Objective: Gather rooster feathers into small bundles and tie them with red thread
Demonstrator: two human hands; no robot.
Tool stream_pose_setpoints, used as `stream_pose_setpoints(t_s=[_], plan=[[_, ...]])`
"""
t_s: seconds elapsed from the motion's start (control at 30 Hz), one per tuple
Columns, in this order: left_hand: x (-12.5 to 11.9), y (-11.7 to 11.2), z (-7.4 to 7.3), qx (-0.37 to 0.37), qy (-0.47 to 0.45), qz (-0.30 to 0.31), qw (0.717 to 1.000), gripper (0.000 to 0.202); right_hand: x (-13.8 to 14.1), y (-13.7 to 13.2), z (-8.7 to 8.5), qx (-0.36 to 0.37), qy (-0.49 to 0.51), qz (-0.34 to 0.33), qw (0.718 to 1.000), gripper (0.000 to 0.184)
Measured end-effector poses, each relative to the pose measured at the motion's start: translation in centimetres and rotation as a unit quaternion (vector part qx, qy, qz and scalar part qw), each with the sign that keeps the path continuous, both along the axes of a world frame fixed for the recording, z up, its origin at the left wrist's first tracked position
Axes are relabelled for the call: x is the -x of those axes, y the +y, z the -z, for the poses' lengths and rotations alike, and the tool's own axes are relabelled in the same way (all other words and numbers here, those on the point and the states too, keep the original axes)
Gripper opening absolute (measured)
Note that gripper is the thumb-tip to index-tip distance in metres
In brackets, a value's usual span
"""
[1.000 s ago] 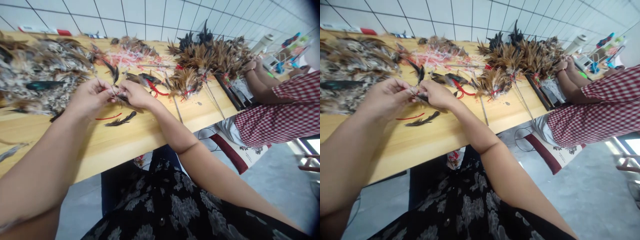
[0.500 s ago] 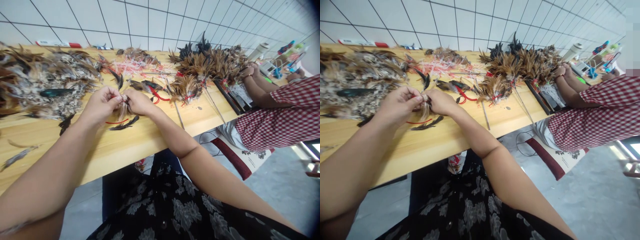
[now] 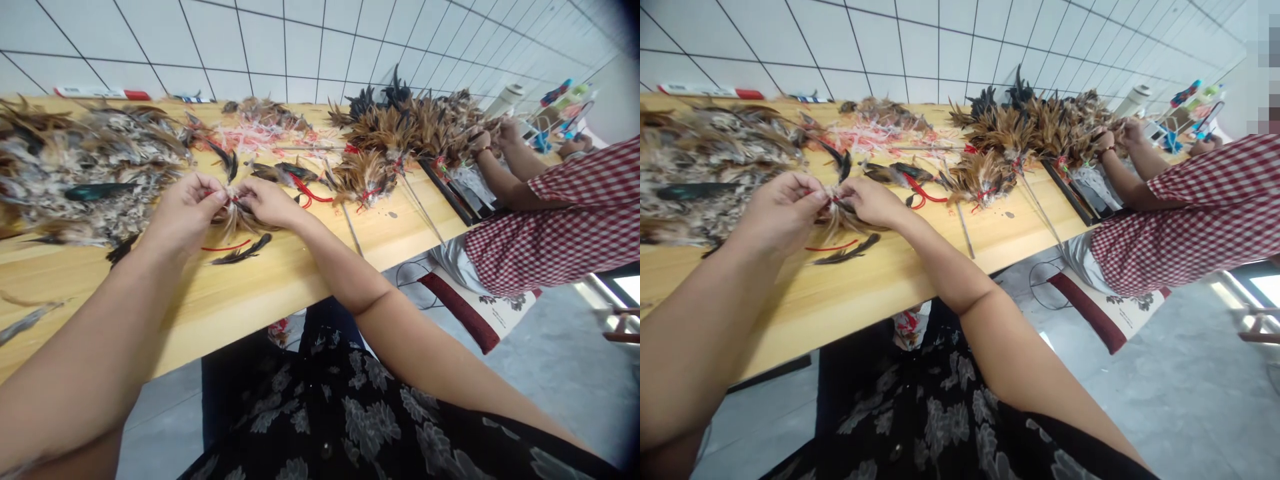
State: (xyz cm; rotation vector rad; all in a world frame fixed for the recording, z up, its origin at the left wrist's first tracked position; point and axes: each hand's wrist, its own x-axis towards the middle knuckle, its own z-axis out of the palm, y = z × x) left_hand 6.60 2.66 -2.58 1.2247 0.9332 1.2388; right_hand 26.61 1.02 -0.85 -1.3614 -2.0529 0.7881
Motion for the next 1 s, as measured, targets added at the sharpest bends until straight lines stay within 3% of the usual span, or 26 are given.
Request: stream_pose_setpoints(t_s=[0.17, 0.4, 0.5, 0.67, 1.0], plan=[[0.1, 1.1, 0.9, -0.011, -0.07, -0.027, 0.997, 0.044, -0.4, 1.1, 1.4, 0.019, 0.081, 0.011, 0.997, 0.019], [-0.4, 0.3, -0.8, 0.036, -0.093, 0.005, 0.995, 0.062, -0.8, 2.3, 2.9, 0.001, 0.117, 0.009, 0.993, 0.018], [-0.4, -0.7, -2.1, 0.032, -0.077, 0.019, 0.996, 0.057, -1.0, 2.4, 2.7, 0.003, 0.131, 0.022, 0.991, 0.015], [-0.5, -1.8, -3.5, 0.028, -0.069, 0.021, 0.997, 0.054, -0.9, 2.5, 2.7, -0.018, 0.182, 0.033, 0.983, 0.027], [-0.6, -2.1, -3.4, 0.019, -0.085, 0.031, 0.996, 0.043, -0.4, 2.3, 2.6, -0.049, 0.182, 0.024, 0.982, 0.025]])
